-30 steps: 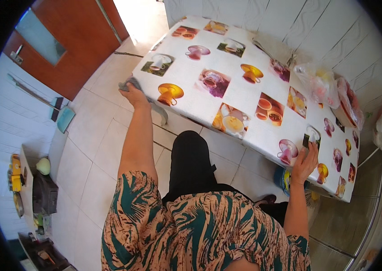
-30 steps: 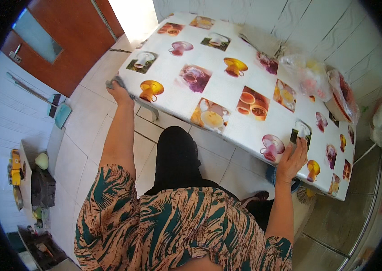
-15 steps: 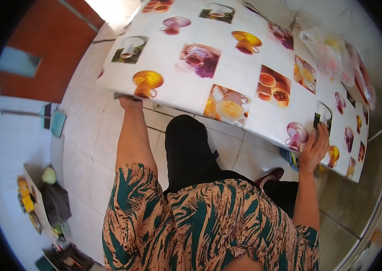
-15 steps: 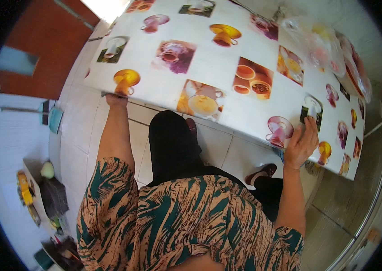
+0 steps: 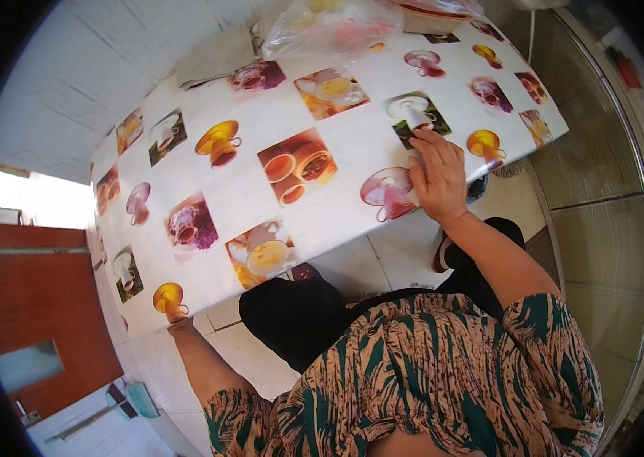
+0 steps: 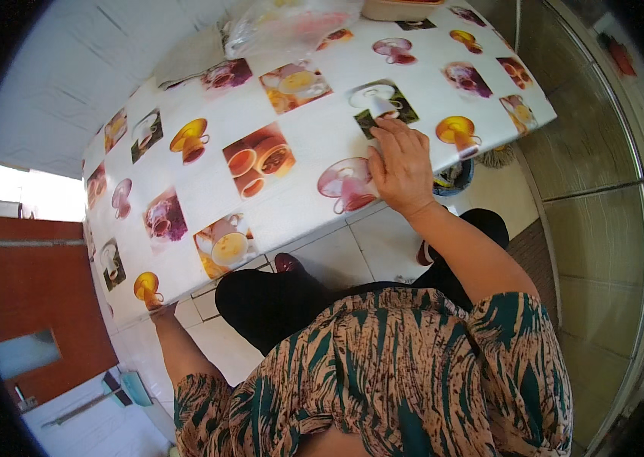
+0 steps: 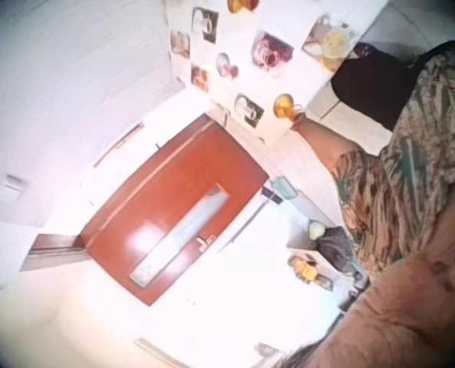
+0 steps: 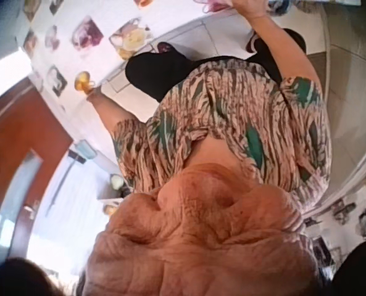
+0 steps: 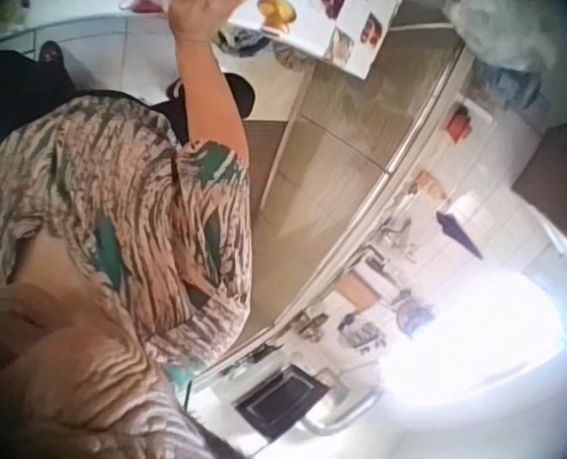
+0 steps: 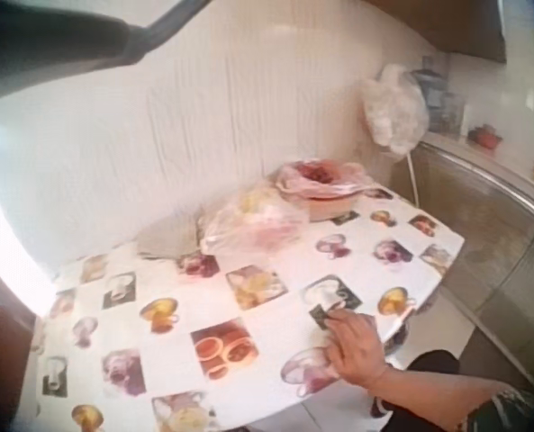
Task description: The person wipes the surface and the side of a patterned table using a cloth, then lifts the cloth with both hands.
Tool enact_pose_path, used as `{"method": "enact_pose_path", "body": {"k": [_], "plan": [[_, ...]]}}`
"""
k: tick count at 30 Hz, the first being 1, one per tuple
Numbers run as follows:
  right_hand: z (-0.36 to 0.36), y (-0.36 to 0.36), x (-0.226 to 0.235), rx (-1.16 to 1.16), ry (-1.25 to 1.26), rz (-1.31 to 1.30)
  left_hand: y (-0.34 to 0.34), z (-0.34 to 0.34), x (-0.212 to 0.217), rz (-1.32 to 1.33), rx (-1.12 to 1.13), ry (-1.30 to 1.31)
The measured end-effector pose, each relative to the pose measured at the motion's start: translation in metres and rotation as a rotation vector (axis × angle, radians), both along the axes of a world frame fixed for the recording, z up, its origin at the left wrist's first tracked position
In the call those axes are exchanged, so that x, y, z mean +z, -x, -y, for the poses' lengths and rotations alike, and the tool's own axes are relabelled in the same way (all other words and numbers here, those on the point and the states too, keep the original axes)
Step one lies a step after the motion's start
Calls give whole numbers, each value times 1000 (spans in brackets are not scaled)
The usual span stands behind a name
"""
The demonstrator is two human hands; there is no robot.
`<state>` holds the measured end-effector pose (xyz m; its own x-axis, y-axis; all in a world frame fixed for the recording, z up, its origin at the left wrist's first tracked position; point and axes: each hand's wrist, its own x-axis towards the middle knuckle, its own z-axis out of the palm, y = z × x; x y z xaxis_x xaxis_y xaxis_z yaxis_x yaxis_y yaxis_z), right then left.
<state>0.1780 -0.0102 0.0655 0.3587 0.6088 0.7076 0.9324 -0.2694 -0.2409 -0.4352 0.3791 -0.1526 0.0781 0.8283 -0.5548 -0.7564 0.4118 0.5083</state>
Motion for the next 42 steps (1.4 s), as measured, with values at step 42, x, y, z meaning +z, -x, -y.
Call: {"method": "enact_pose_path", "body": {"k": [42], "plan": [[-17, 55, -18, 370, -42, -171, -435, 236, 196, -1252, -591, -1280]]}}
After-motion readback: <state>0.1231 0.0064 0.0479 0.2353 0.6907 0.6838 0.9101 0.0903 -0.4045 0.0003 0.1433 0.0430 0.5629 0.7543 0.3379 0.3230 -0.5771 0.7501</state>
